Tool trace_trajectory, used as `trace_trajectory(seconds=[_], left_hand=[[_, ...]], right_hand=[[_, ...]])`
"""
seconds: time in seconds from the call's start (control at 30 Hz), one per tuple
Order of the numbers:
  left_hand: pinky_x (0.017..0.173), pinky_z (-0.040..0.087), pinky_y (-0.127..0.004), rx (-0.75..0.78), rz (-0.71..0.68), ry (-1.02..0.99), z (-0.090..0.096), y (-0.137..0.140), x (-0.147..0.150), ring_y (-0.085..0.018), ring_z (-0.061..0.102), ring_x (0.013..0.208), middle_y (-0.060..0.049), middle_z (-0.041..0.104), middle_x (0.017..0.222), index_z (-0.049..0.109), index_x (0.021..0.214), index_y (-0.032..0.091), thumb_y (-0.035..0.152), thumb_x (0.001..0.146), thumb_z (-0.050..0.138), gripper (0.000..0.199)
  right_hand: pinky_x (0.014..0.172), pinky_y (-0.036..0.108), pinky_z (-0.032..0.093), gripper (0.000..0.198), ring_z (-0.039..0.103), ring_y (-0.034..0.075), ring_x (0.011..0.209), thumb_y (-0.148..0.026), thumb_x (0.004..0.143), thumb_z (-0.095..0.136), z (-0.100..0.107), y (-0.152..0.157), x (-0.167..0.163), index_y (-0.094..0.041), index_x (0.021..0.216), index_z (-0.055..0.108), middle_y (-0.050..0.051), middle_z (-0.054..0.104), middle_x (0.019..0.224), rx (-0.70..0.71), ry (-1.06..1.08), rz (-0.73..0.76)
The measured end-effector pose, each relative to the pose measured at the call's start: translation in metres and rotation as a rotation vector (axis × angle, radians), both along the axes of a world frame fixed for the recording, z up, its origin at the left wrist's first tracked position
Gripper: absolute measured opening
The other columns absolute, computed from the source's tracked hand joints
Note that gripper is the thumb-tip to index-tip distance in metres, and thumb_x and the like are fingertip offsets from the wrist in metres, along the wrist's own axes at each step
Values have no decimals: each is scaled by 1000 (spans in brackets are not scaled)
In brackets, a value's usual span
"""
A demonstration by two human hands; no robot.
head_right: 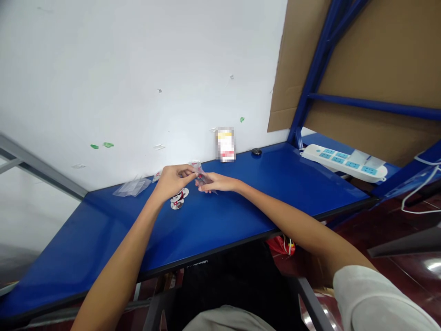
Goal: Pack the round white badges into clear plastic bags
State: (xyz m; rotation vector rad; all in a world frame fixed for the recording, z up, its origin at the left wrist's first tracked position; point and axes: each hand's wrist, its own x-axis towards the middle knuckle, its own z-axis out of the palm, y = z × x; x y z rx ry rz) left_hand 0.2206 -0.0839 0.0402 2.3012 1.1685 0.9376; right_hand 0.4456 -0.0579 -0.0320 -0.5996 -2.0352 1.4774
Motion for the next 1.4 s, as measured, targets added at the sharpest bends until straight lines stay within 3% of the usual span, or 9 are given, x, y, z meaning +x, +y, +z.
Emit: trace_trajectory(seconds=[0.37,0.53,0.67,0.8,0.97,1.17,1.27,1.4], left_hand=[[60,48,-30,-114,-126,109,7,-1,-9,-18,65,62,-2,77,73,87,95,26,40,92,70,23],[67,53,-32,-59,-71,29,4,-1,-4,-20,70,69,-3,81,83,86,105,25,40,95,68,26],[72,55,-30,-58,-56,-93,4,-5,1,-20,73,75,-3,82,92,81,116,22,38,98,64,30],[62,48,-27,31,64,-150,8,-3,-5,-16,69,67,-2,81,89,80,111,21,39,99,61,28],[58,43,-27,82,173,-130,7,11,-20,-14,62,60,-2,80,85,80,104,20,39,98,60,28],[74,52,-32,50,-11,-65,9,6,-18,-21,69,83,-7,80,101,83,108,23,42,100,61,30],[74,51,-33,100,-125,-9,12,-6,-6,-19,63,80,-8,76,106,82,115,26,40,98,68,27],[72,48,-31,180,-133,10,9,-11,4,-16,57,76,-6,70,102,81,107,24,35,97,72,17]], right_hand=[[71,29,54,35,64,16,79,-37,92,78,1,-6,-6,-14,115,65,4,67,96,-101,79,67],[70,29,53,33,62,16,76,-38,92,78,1,-8,-9,-14,111,66,4,67,92,-176,136,102],[72,32,53,32,62,19,78,-39,90,77,1,-14,-16,-15,109,67,7,67,93,-343,264,130],[75,36,54,27,59,20,75,-37,91,68,5,-19,-19,-17,108,66,7,65,89,-548,428,84],[73,37,52,27,55,20,72,-35,89,61,10,-19,-16,-15,107,66,8,63,85,-614,514,60],[74,39,52,33,58,24,77,-39,84,60,13,-20,-13,-16,106,64,11,66,89,-563,587,81],[76,41,53,35,61,26,78,-40,81,59,14,-20,-13,-16,106,62,11,68,88,-555,593,92],[76,43,54,33,64,28,78,-41,81,57,14,-21,-13,-15,101,62,13,71,87,-557,557,100]])
